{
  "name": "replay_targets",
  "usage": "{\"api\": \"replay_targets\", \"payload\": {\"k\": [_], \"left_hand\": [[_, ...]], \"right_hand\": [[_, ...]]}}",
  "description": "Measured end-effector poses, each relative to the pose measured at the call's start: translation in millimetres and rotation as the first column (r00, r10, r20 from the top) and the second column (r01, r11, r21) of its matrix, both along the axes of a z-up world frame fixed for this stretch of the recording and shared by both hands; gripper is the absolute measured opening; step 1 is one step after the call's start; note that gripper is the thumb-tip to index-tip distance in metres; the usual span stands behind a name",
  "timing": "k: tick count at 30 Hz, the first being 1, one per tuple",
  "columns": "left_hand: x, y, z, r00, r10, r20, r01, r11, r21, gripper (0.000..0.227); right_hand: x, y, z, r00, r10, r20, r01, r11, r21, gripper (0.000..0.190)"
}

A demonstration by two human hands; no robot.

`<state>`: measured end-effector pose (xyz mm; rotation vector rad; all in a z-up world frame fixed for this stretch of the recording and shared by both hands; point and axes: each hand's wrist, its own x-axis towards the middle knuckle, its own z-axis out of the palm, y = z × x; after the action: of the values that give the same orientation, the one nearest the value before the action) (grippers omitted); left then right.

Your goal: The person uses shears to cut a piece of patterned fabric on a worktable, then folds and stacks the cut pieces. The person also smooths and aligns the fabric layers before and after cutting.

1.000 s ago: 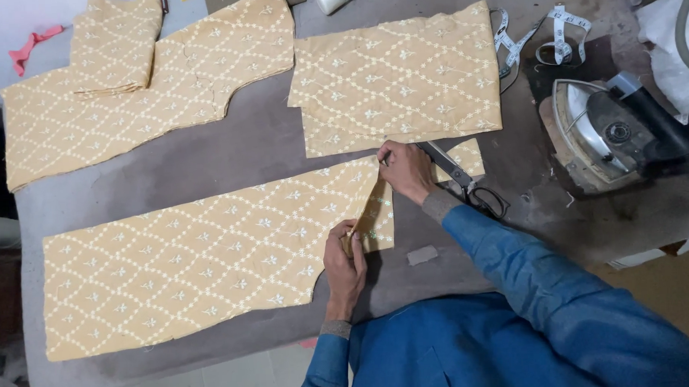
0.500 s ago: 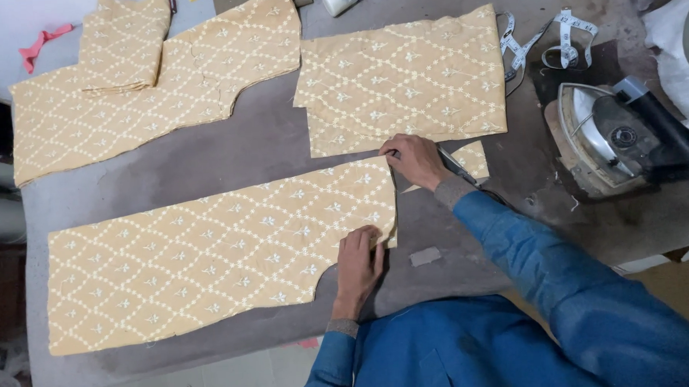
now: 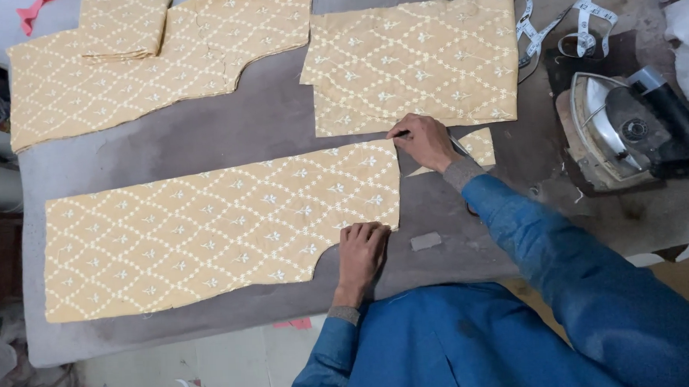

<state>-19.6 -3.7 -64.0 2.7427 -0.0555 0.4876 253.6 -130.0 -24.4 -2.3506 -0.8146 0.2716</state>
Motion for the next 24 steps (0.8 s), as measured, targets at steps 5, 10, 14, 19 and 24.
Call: {"api": "replay_targets", "payload": {"k": [5, 10, 14, 19, 24], "left_hand": [[0.4, -0.4, 0.4, 0.998, 0.004, 0.061, -0.006, 1.000, 0.026, 0.010], [-4.1, 5.1, 0.5, 0.998, -0.054, 0.025, 0.052, 0.997, 0.055, 0.013], [-4.2, 6.9, -4.8, 0.992, -0.119, -0.030, 0.120, 0.991, 0.051, 0.019], [-4.3, 11.1, -13.9, 0.986, -0.152, -0.073, 0.157, 0.985, 0.069, 0.021], [-1.7, 1.2, 6.3, 0.991, -0.125, 0.048, 0.122, 0.990, 0.076, 0.014]], "right_hand": [[3.3, -0.9, -0.4, 0.999, 0.004, -0.032, -0.004, 1.000, -0.001, 0.011], [2.4, -1.6, -1.1, 0.999, 0.009, -0.039, -0.008, 1.000, 0.019, 0.013], [4.7, -4.5, 12.3, 0.997, 0.056, -0.045, -0.056, 0.998, 0.005, 0.013], [7.1, -3.8, 8.2, 0.997, 0.075, -0.035, -0.075, 0.997, 0.004, 0.013], [3.4, -9.4, 10.1, 0.995, 0.066, -0.069, -0.066, 0.998, 0.011, 0.018]]}}
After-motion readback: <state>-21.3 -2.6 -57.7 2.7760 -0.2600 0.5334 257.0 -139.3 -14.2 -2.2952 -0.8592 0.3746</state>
